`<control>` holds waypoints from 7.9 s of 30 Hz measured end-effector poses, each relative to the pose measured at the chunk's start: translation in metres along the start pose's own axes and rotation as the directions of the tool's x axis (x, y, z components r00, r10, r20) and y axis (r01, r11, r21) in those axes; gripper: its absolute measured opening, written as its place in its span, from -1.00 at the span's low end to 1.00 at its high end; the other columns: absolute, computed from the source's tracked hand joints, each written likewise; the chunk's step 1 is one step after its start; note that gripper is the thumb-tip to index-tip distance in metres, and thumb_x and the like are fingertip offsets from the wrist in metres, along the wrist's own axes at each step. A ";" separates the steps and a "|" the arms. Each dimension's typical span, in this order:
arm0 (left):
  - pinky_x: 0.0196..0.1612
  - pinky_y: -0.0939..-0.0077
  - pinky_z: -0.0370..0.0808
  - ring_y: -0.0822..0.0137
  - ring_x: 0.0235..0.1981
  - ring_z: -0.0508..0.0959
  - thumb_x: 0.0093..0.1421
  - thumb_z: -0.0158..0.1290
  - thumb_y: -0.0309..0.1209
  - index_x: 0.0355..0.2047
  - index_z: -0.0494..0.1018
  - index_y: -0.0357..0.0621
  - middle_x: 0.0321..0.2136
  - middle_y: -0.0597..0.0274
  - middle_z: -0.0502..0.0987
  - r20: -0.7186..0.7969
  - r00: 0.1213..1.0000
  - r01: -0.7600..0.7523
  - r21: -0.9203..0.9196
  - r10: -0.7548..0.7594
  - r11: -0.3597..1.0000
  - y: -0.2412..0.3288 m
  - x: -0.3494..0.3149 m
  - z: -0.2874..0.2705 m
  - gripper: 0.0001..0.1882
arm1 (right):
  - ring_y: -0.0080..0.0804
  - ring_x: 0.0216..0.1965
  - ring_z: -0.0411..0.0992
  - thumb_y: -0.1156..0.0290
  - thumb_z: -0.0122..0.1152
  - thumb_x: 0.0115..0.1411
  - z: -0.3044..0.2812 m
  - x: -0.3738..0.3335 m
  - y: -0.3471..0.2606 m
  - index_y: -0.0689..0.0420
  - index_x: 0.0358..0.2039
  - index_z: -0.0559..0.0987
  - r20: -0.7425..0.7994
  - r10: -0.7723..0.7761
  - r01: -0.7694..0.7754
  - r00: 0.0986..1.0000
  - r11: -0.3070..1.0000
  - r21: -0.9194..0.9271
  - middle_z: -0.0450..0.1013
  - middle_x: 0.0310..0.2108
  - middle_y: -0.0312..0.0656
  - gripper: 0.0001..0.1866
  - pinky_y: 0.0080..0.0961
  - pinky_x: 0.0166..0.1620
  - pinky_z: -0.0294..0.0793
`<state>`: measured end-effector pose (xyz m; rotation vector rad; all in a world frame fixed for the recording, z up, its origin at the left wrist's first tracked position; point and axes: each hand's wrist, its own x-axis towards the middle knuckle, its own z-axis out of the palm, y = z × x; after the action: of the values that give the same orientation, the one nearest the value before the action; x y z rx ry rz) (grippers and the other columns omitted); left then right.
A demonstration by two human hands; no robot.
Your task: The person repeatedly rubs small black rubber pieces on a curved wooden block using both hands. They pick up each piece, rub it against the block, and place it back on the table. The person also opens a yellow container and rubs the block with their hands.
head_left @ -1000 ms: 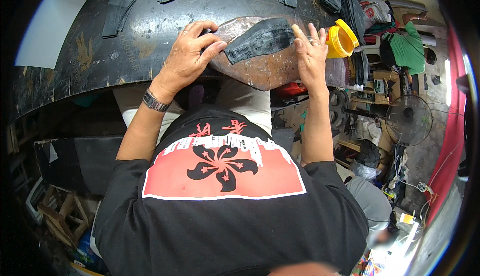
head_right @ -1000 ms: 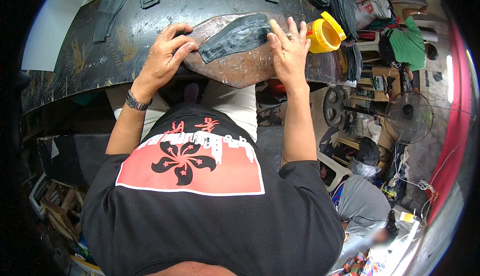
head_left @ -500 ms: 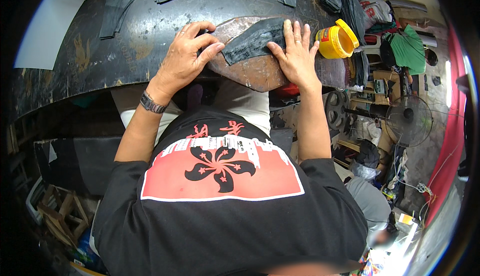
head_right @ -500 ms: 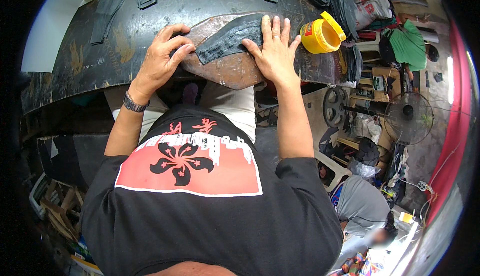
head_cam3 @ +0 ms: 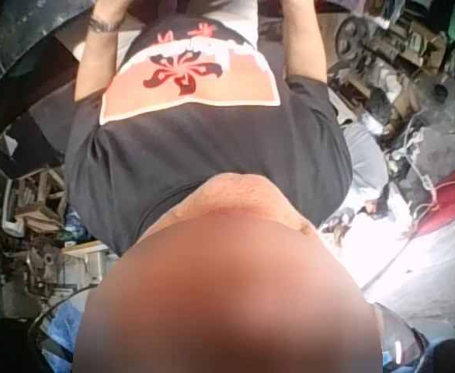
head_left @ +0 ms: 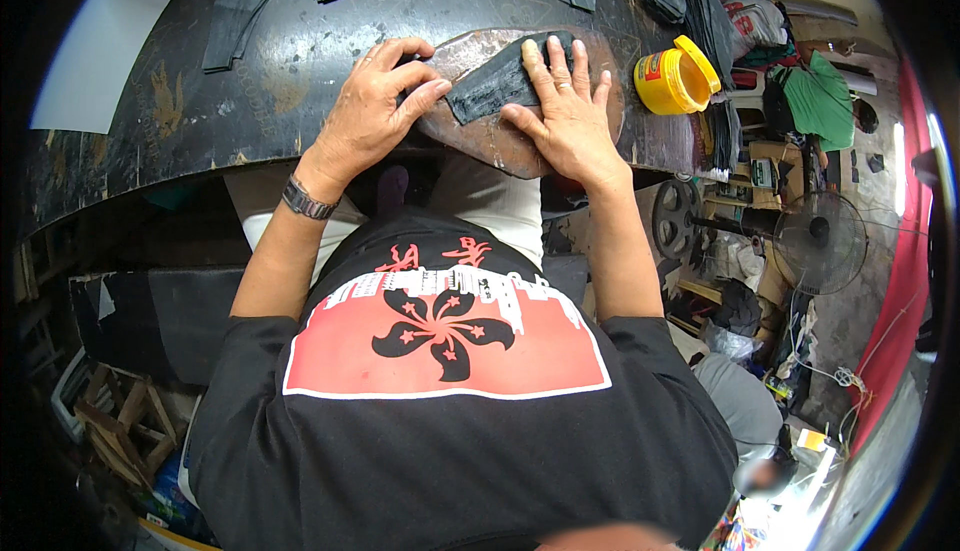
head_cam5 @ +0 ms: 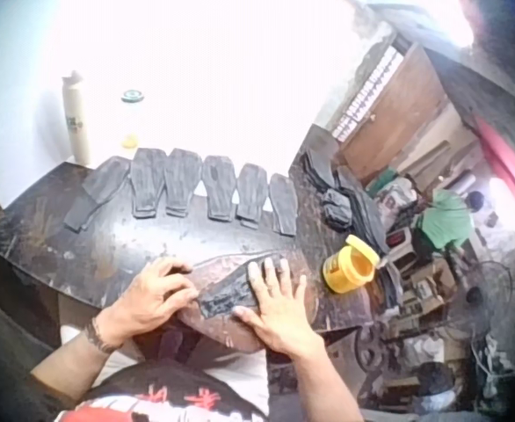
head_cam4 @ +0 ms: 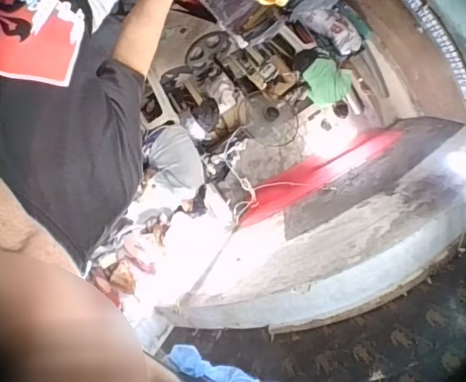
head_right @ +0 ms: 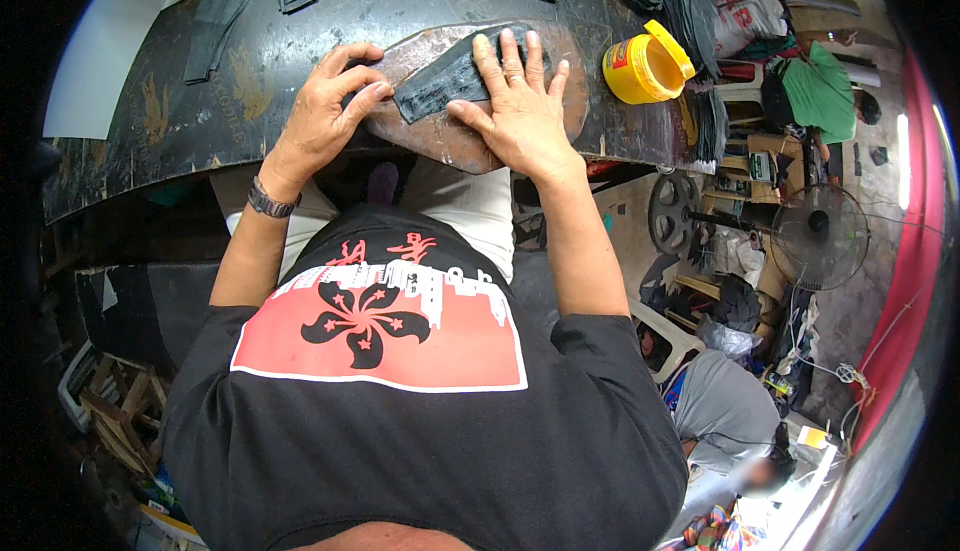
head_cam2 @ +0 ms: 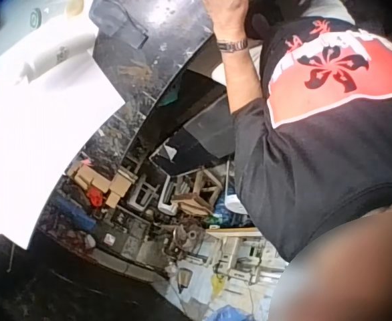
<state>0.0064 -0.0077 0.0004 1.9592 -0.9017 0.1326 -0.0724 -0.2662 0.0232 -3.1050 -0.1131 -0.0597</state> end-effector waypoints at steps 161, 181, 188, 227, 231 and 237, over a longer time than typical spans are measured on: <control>-0.03 0.53 0.43 0.35 0.00 0.52 0.28 0.12 -0.41 -0.15 0.60 -0.16 -0.07 0.18 0.55 -0.050 0.999 -0.001 -0.124 -0.006 0.992 0.018 0.050 -0.026 -0.83 | 0.08 0.29 0.16 0.11 0.30 0.19 0.018 -0.008 0.023 0.02 -0.02 0.63 -0.617 0.339 -0.167 0.710 0.932 0.321 0.32 0.20 0.05 -0.60 0.16 0.29 0.04; 0.14 0.11 0.43 -0.01 0.04 0.51 0.20 -0.01 -0.32 -0.09 0.63 -0.06 -0.02 0.00 0.54 0.612 0.760 -0.411 0.191 0.219 0.891 0.053 0.201 0.159 -0.67 | -0.32 0.13 0.34 0.22 -0.05 0.43 0.021 -0.022 0.026 0.19 0.38 0.11 -0.625 0.600 0.311 0.500 0.549 0.776 0.20 0.27 -0.07 -0.40 -0.30 0.27 0.21; -0.03 0.20 0.52 0.01 -0.12 0.59 0.04 0.16 -0.34 -0.33 0.61 -0.10 -0.18 0.02 0.61 0.649 0.744 -0.315 0.132 0.159 0.940 0.071 0.208 0.157 -0.81 | -0.36 0.06 0.37 0.46 0.04 0.35 0.019 -0.022 0.022 0.15 0.39 0.11 -0.596 0.638 0.341 0.488 0.489 0.803 0.21 0.26 -0.08 -0.37 -0.36 0.20 0.30; -0.29 0.50 0.61 0.36 -0.36 0.67 0.10 0.09 -0.43 -0.07 0.56 -0.19 -0.33 0.12 0.63 0.171 0.882 0.471 -0.265 -0.439 0.841 -0.090 0.363 0.136 -0.65 | -0.46 -0.10 0.44 0.57 0.02 0.31 0.019 -0.029 0.022 0.25 0.31 0.25 -0.509 0.585 0.307 0.632 0.413 0.857 0.41 0.05 -0.10 -0.45 -0.46 0.10 0.40; -0.06 0.30 0.56 0.14 -0.15 0.65 0.06 0.11 -0.34 0.00 0.58 -0.03 -0.13 0.06 0.62 0.161 0.929 0.319 0.107 -0.333 0.942 -0.088 0.367 0.130 -0.56 | -0.46 -0.11 0.44 0.57 0.06 0.29 0.018 -0.027 0.021 0.25 0.30 0.27 -0.500 0.604 0.316 0.621 0.390 0.865 0.42 0.04 -0.10 -0.44 -0.48 0.07 0.41; 0.14 0.19 0.44 0.01 0.10 0.51 0.07 0.09 -0.30 0.05 0.57 0.10 0.10 0.02 0.50 -0.042 0.997 0.079 0.405 -0.068 0.911 -0.069 0.342 0.116 -0.53 | -0.47 -0.14 0.45 0.57 0.14 0.26 0.017 -0.025 0.020 0.25 0.28 0.31 -0.496 0.631 0.326 0.596 0.375 0.868 0.43 0.01 -0.10 -0.44 -0.51 0.04 0.42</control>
<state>0.2674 -0.2638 0.0349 2.3686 -0.8277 0.3242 -0.0951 -0.2876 0.0046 -1.6161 0.1860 -1.0004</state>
